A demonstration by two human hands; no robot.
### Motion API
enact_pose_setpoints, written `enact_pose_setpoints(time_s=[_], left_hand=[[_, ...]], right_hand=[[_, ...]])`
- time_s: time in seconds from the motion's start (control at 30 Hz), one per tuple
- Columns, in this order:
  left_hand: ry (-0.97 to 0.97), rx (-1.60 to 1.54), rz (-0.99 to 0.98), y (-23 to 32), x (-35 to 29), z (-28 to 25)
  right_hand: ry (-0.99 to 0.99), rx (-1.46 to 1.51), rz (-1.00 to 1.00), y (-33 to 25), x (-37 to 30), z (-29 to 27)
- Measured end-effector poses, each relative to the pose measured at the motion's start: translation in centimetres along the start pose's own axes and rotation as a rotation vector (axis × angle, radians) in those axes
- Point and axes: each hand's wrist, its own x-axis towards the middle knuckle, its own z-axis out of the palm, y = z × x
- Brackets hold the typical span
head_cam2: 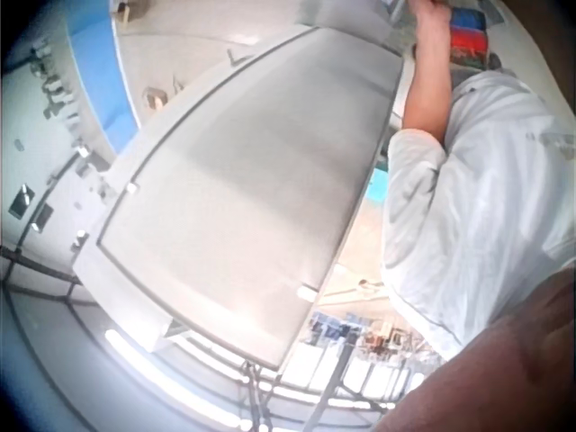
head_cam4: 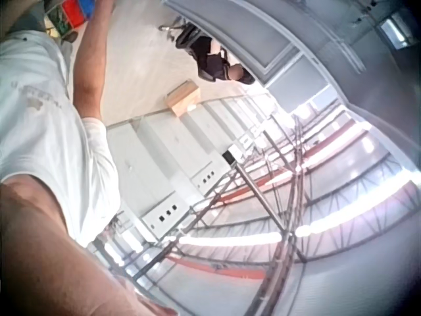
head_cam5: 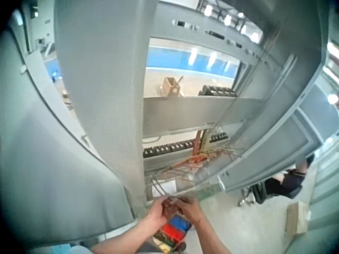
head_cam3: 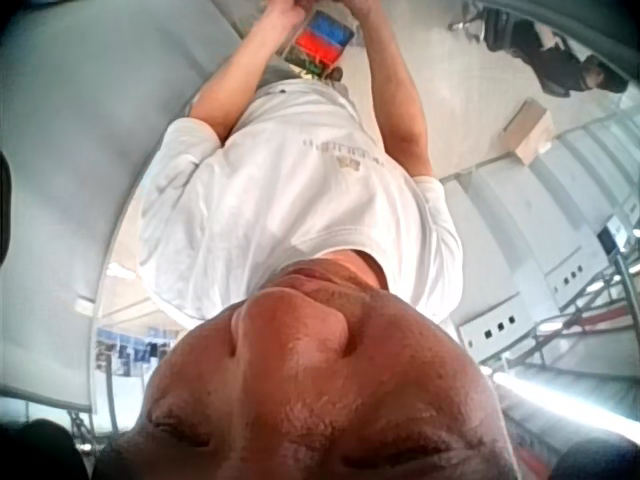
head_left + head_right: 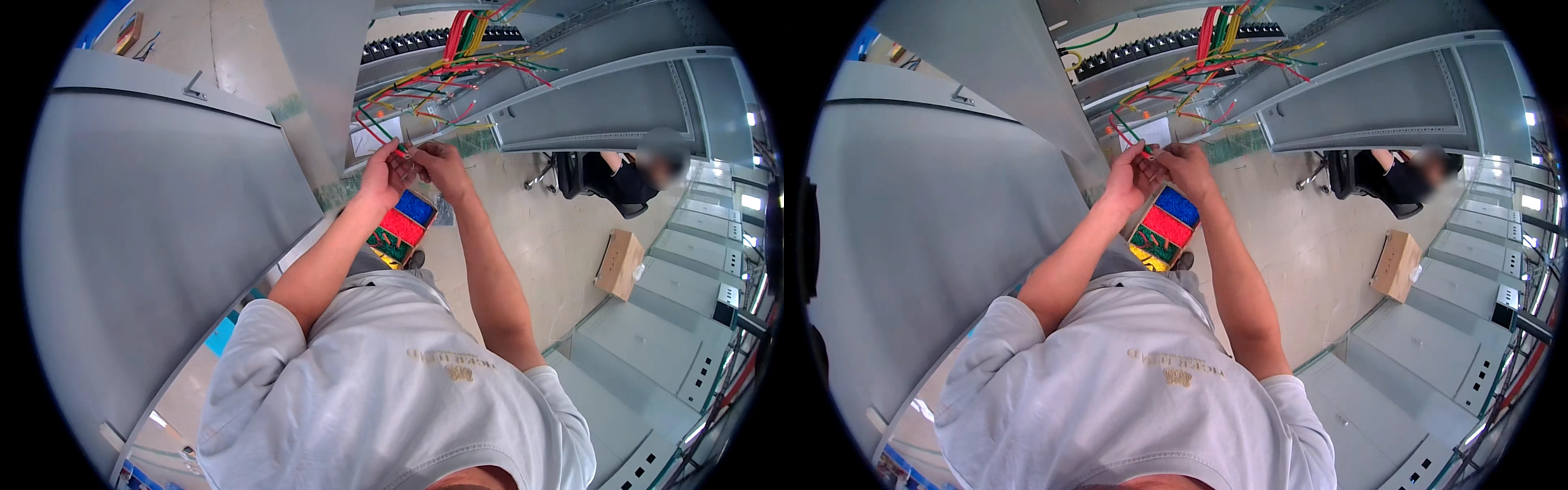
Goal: The person sits on the floor in front of an open electrical panel and uses pliers to strip and crimp the ends of multiple colored wires. The person then picks up a small white connector and attaches it to a wire.
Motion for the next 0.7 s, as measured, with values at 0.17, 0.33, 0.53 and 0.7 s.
enact_pose_setpoints(time_s=[0.17, 0.33, 0.53, 0.7], left_hand=[[0.034, 0.023, 0.052, -1.4, 0.7, -1.0], [0.069, 0.136, -0.014, -3.1, 0.3, -1.3], [-0.079, 0.057, 0.016, -2.0, -0.1, -1.1], [-0.001, 0.055, 0.075, -2.5, -0.1, -1.6]], right_hand=[[0.083, -0.065, -0.055, 1.8, 0.0, -0.2], [0.140, -0.351, -0.111, 3.2, 0.1, -1.5], [0.036, 0.096, -0.052, 4.2, -0.8, -0.3], [0.032, 0.164, -0.037, 5.2, -0.6, -0.4]])
